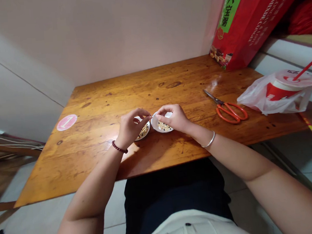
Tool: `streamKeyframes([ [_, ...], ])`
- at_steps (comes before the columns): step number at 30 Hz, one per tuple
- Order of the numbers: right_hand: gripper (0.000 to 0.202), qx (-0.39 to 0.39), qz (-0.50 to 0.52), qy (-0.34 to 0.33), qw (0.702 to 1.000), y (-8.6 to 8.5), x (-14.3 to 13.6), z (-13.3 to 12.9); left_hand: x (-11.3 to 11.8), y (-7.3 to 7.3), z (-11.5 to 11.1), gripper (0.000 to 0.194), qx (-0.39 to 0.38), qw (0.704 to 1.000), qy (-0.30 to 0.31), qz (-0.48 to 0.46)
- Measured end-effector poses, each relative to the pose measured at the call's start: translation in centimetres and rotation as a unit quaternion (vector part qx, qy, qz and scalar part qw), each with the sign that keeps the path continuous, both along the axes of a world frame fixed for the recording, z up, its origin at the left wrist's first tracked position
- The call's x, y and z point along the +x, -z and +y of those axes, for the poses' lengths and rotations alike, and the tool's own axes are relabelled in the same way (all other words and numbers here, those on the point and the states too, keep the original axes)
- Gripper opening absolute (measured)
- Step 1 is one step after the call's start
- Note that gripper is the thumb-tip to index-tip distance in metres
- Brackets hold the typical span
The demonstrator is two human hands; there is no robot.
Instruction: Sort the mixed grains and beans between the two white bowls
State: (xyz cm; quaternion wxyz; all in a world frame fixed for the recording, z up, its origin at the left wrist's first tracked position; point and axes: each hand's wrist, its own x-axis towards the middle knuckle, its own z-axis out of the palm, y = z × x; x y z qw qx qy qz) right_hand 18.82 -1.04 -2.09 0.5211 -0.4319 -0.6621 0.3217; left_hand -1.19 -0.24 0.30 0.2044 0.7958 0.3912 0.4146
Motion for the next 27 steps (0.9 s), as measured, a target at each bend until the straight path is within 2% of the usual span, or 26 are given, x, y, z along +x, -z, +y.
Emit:
streamKeyframes([
  [9, 0.014, 0.0, -0.022, 0.013, 1.0, 0.18, 0.02, 0.01, -0.05, 0.04, 0.0, 0.018, 0.024, 0.999, -0.009, 0.019],
  [13, 0.015, -0.005, -0.018, -0.001, 1.0, 0.23, 0.0, 0.02, -0.1, 0.02, 0.05, 0.017, 0.033, 0.999, -0.003, 0.028],
  [19, 0.015, -0.026, -0.009, -0.026, 0.999, 0.35, -0.09, 0.33, -0.13, 0.31, 0.2, 0.021, 0.017, 0.998, 0.018, 0.053],
  [23, 0.016, -0.023, 0.003, -0.032, 0.999, 0.5, -0.1, 0.57, -0.02, 0.39, 0.19, 0.021, 0.003, 0.999, 0.002, 0.034],
  [27, 0.014, -0.021, -0.027, -0.021, 0.999, 0.49, -0.06, 0.43, -0.02, -0.05, 0.06, 0.018, 0.051, 0.995, -0.006, 0.082],
])
